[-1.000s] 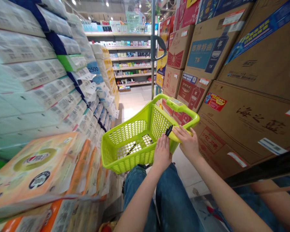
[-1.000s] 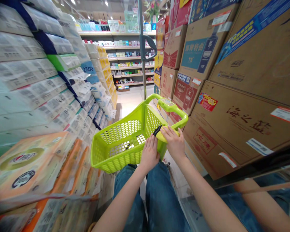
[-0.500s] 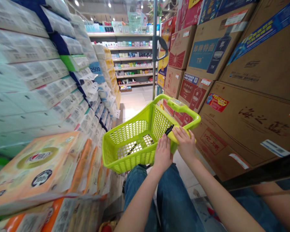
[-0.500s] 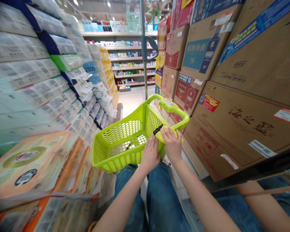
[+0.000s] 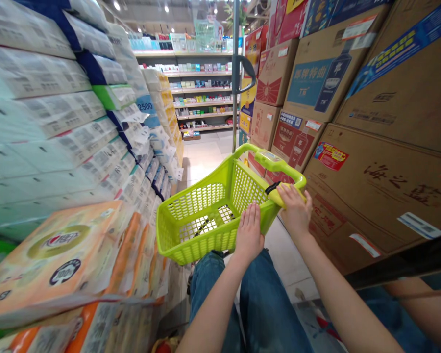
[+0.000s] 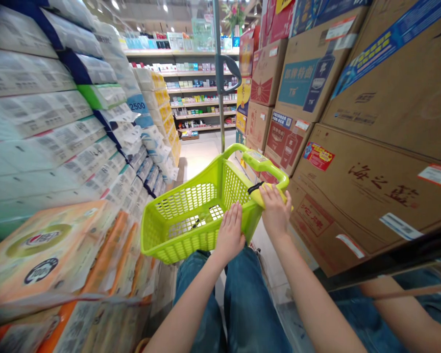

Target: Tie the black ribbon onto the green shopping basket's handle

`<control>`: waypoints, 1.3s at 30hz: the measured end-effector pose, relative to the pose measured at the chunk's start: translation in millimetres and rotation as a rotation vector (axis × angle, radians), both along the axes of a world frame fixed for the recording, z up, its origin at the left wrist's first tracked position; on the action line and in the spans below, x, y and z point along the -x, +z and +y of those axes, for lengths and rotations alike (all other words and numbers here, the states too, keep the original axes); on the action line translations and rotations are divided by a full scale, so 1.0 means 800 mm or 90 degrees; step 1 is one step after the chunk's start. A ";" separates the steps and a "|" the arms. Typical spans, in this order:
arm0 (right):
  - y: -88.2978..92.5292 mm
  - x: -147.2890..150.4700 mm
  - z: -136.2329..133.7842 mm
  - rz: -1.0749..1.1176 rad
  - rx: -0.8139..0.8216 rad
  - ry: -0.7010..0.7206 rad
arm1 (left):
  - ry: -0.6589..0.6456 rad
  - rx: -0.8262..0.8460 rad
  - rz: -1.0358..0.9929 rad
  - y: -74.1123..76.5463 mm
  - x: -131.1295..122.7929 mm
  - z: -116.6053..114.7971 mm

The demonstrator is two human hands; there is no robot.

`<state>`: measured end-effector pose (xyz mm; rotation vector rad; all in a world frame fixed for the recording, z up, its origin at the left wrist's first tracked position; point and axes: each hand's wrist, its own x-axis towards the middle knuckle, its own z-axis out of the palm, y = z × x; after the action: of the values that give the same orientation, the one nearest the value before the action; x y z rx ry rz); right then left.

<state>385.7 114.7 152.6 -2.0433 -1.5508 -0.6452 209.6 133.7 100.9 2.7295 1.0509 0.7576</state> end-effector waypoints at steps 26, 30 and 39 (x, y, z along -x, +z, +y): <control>-0.027 0.059 -0.020 -0.037 0.011 0.117 | -0.004 -0.010 0.004 -0.009 0.000 0.002; 0.009 -0.026 -0.010 -0.016 0.026 0.082 | -0.002 -0.006 0.013 0.001 0.002 0.000; 0.008 -0.012 0.003 0.008 0.019 -0.017 | 0.011 -0.014 0.011 0.002 -0.001 -0.002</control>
<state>395.0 117.0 159.4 -2.0895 -1.5367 -0.6217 210.3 132.1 102.7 2.7542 1.0771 0.7537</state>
